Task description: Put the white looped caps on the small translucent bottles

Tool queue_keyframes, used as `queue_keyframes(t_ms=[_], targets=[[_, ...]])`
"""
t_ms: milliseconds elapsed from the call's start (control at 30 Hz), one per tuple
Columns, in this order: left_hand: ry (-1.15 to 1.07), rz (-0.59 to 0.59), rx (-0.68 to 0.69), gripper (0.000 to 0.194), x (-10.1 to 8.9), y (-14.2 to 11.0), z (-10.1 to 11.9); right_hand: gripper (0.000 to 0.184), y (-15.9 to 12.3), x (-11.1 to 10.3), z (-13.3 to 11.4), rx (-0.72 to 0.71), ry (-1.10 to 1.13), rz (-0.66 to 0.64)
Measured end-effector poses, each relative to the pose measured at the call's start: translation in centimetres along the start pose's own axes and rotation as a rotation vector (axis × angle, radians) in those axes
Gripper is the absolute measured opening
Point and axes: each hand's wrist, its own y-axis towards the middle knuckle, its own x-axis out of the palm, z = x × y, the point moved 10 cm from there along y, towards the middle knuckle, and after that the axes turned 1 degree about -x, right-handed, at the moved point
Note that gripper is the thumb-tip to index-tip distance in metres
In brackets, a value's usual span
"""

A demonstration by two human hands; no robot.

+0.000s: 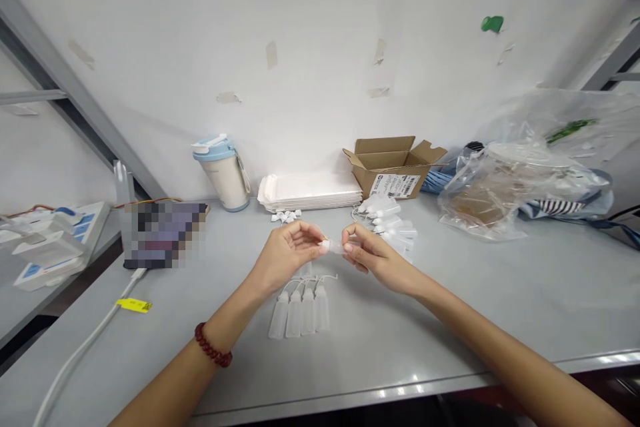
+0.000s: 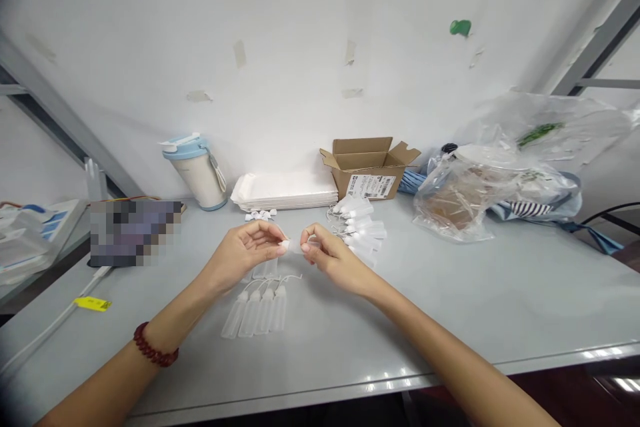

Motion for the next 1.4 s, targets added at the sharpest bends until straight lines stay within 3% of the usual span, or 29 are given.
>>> queue_keyframes(t_ms=[167,300,400,600,833,933,1100,1400], targets=[[-0.039,0.01,-0.096,0.027,0.4,-0.1,-0.8,0.021,0.0,-0.2,-0.3,-0.024,0.075,0.009],[0.017,-0.112,-0.195,0.04,1.6,-0.3,-2.2,0.023,0.1,-0.2,-0.2,-0.015,0.052,0.008],[0.071,-0.157,-0.142,0.039,1.9,-0.2,-1.9,0.025,0.2,-0.1,0.0,0.002,0.059,0.004],[0.209,-0.127,0.052,0.026,1.7,-0.3,0.5,0.027,0.2,-0.3,0.4,0.042,0.091,0.015],[0.28,-0.143,-0.049,0.04,1.7,-0.4,-0.8,0.027,0.2,-0.1,0.1,0.03,0.1,0.004],[0.309,-0.168,-0.03,0.033,2.2,-0.6,-0.9,0.03,0.2,0.1,0.3,0.049,0.135,0.0],[0.365,-0.107,0.08,0.018,2.1,-1.0,0.2,0.031,0.2,0.0,0.6,0.074,0.198,0.006],[0.404,-0.12,0.032,0.038,2.3,-1.1,-0.2,0.033,0.1,0.2,0.2,0.067,0.217,0.006]])
